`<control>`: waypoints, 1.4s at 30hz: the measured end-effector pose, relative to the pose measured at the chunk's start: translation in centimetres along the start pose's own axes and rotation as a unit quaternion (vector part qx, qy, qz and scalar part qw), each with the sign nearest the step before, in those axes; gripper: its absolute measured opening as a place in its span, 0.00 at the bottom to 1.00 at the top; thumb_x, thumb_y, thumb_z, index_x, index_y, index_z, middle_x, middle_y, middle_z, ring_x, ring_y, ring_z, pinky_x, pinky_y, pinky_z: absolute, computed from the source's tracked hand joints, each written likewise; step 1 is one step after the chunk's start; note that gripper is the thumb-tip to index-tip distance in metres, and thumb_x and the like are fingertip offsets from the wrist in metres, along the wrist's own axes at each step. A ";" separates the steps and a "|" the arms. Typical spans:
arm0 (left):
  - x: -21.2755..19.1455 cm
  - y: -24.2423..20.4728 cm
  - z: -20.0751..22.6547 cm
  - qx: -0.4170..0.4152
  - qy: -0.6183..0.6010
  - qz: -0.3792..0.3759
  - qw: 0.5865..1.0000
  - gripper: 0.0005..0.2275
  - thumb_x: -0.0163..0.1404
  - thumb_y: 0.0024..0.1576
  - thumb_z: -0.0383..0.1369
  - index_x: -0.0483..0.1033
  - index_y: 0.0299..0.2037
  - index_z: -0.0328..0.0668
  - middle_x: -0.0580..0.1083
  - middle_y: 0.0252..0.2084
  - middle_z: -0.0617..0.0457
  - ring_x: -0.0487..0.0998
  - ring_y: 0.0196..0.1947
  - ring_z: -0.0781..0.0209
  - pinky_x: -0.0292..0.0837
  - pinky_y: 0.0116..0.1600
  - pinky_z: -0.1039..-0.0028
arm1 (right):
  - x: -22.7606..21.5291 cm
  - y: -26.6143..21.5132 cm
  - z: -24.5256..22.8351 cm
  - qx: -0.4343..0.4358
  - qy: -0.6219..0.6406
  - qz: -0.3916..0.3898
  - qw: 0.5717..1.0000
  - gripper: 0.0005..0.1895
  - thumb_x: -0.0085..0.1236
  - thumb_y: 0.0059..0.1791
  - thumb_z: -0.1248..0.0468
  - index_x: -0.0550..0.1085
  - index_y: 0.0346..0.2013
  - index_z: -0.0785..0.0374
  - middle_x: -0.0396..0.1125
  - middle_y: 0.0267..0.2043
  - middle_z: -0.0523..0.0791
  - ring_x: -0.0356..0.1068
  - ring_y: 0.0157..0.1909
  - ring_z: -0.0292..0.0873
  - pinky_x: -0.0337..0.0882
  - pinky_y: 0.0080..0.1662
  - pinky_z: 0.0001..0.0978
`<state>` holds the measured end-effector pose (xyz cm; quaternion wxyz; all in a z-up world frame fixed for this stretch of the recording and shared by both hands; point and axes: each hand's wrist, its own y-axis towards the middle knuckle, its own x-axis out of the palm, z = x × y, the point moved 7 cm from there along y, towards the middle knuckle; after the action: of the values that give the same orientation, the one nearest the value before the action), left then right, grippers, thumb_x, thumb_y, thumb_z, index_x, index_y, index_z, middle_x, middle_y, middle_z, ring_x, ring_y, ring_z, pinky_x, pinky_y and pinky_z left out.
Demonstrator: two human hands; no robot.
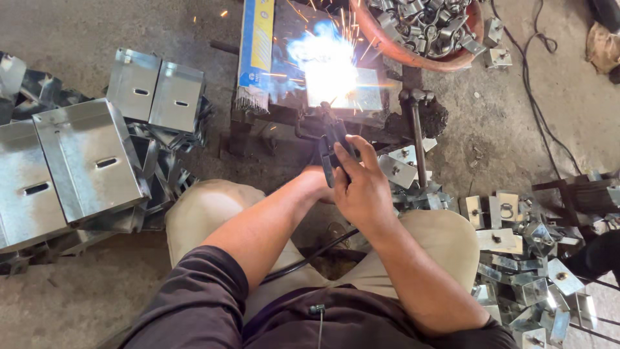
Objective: The person sits on the floor and repeatedly picks up metal plates and eye bolts, places them on a work surface, and welds them together using a handheld welding torch. Finished units are tossed aside, and the process continues with new parts.
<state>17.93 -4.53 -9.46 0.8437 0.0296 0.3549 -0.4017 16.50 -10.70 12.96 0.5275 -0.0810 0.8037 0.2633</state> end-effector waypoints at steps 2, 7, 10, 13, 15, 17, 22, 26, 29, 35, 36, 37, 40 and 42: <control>-0.1 -0.2 0.1 -0.008 0.006 -0.005 1.000 0.21 0.59 0.51 0.42 0.75 0.54 0.46 0.77 0.55 0.46 0.77 0.55 0.48 0.74 0.55 0.59 | 0.0 -0.1 0.2 0.011 0.006 -0.008 1.000 0.20 0.58 0.49 0.69 0.75 0.57 0.66 0.62 0.65 0.54 0.72 0.57 0.58 0.76 0.51 0.42; -0.3 -0.2 0.5 -0.022 0.012 -0.016 1.000 0.23 0.59 0.51 0.44 0.75 0.56 0.47 0.76 0.55 0.46 0.77 0.56 0.48 0.74 0.56 0.59 | 0.4 -0.1 0.9 0.053 0.029 -0.039 0.997 0.20 0.57 0.49 0.69 0.75 0.57 0.66 0.61 0.65 0.55 0.72 0.55 0.56 0.76 0.49 0.42; -0.3 -0.4 0.3 -0.033 0.019 -0.023 0.999 0.24 0.59 0.51 0.45 0.74 0.56 0.47 0.76 0.56 0.46 0.77 0.56 0.48 0.74 0.56 0.59 | 0.5 -0.1 0.8 0.043 0.035 -0.030 0.998 0.20 0.58 0.49 0.69 0.75 0.57 0.66 0.61 0.65 0.55 0.72 0.55 0.57 0.76 0.49 0.42; -0.2 -0.4 0.3 -0.039 0.024 -0.030 0.998 0.25 0.59 0.51 0.46 0.74 0.57 0.47 0.76 0.56 0.46 0.77 0.56 0.48 0.74 0.56 0.59 | 0.2 -0.1 0.6 0.014 0.018 -0.010 1.000 0.20 0.58 0.49 0.69 0.75 0.57 0.66 0.62 0.65 0.55 0.71 0.57 0.58 0.75 0.52 0.43; -0.2 -0.4 0.3 -0.043 0.029 -0.034 0.998 0.25 0.59 0.51 0.47 0.74 0.58 0.47 0.76 0.57 0.46 0.77 0.57 0.48 0.74 0.57 0.59 | 0.0 -0.2 0.2 -0.011 -0.002 0.004 1.000 0.20 0.58 0.50 0.69 0.75 0.57 0.66 0.62 0.65 0.54 0.70 0.60 0.60 0.75 0.54 0.44; -0.3 -0.4 0.1 -0.045 0.035 -0.039 0.998 0.26 0.59 0.50 0.47 0.74 0.58 0.47 0.76 0.57 0.47 0.76 0.57 0.47 0.74 0.57 0.59 | 0.4 -0.2 0.8 0.037 0.015 -0.024 0.999 0.20 0.58 0.49 0.68 0.75 0.57 0.66 0.62 0.65 0.55 0.71 0.56 0.57 0.75 0.51 0.43; -0.2 -0.5 -0.1 -0.054 0.050 -0.049 0.996 0.28 0.59 0.50 0.49 0.73 0.59 0.48 0.76 0.58 0.47 0.76 0.58 0.47 0.74 0.57 0.59 | 0.3 -0.2 0.6 0.038 0.014 -0.026 0.999 0.20 0.57 0.50 0.68 0.75 0.57 0.66 0.62 0.65 0.54 0.72 0.56 0.57 0.75 0.51 0.43; -0.3 -1.0 -0.3 -0.064 0.064 -0.059 0.994 0.29 0.59 0.50 0.50 0.73 0.60 0.48 0.76 0.58 0.47 0.76 0.58 0.47 0.74 0.58 0.59 | 0.1 -0.2 0.6 0.035 0.005 -0.025 0.999 0.21 0.57 0.50 0.69 0.75 0.58 0.66 0.62 0.65 0.54 0.72 0.56 0.58 0.76 0.50 0.43; -0.5 -1.2 0.1 -0.073 0.072 -0.062 0.993 0.30 0.59 0.50 0.51 0.73 0.61 0.48 0.76 0.59 0.47 0.76 0.59 0.47 0.73 0.58 0.59 | -0.2 -0.1 0.4 0.030 0.014 -0.018 0.999 0.21 0.56 0.50 0.69 0.74 0.59 0.66 0.62 0.65 0.54 0.72 0.56 0.57 0.76 0.50 0.42; -0.4 -1.6 0.7 -0.091 0.087 -0.069 0.990 0.32 0.59 0.50 0.53 0.72 0.62 0.48 0.75 0.60 0.47 0.76 0.59 0.47 0.73 0.59 0.59 | -2.1 0.1 0.5 -0.015 -0.065 0.073 0.995 0.29 0.61 0.43 0.70 0.73 0.60 0.65 0.62 0.59 0.51 0.74 0.50 0.56 0.76 0.48 0.43; -0.5 -1.8 0.2 -0.101 0.096 -0.071 0.988 0.32 0.59 0.50 0.54 0.72 0.63 0.48 0.75 0.60 0.47 0.76 0.60 0.47 0.73 0.59 0.59 | -3.1 0.1 0.7 -0.045 -0.100 0.123 0.986 0.32 0.63 0.40 0.69 0.72 0.60 0.66 0.62 0.56 0.50 0.73 0.51 0.58 0.76 0.50 0.44; -0.6 -1.9 0.0 -0.104 0.102 -0.072 0.987 0.32 0.59 0.50 0.54 0.72 0.63 0.48 0.75 0.60 0.47 0.75 0.60 0.47 0.73 0.59 0.59 | -4.1 0.0 2.7 0.010 0.055 0.155 0.986 0.31 0.62 0.43 0.70 0.69 0.61 0.65 0.62 0.58 0.50 0.72 0.45 0.50 0.75 0.44 0.37; -0.8 -3.0 -0.6 -0.109 0.106 -0.065 0.986 0.34 0.60 0.49 0.54 0.70 0.65 0.49 0.74 0.61 0.47 0.74 0.60 0.46 0.73 0.59 0.58 | -7.5 -2.0 10.7 0.171 0.349 0.222 0.894 0.29 0.56 0.51 0.73 0.66 0.67 0.62 0.68 0.37 0.46 0.68 0.29 0.36 0.71 0.33 0.29; -1.9 -3.5 0.2 -0.094 0.102 -0.049 0.989 0.37 0.61 0.49 0.54 0.65 0.68 0.51 0.72 0.62 0.47 0.73 0.61 0.45 0.71 0.60 0.58 | -9.6 -3.5 17.3 0.271 0.478 0.300 0.780 0.27 0.49 0.44 0.74 0.74 0.59 0.62 0.74 0.38 0.44 0.70 0.28 0.37 0.74 0.33 0.29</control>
<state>14.81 -5.73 -7.27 0.7813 -0.0267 0.4764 -0.4023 35.99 -6.32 15.06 -0.0300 0.1946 0.9746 0.1068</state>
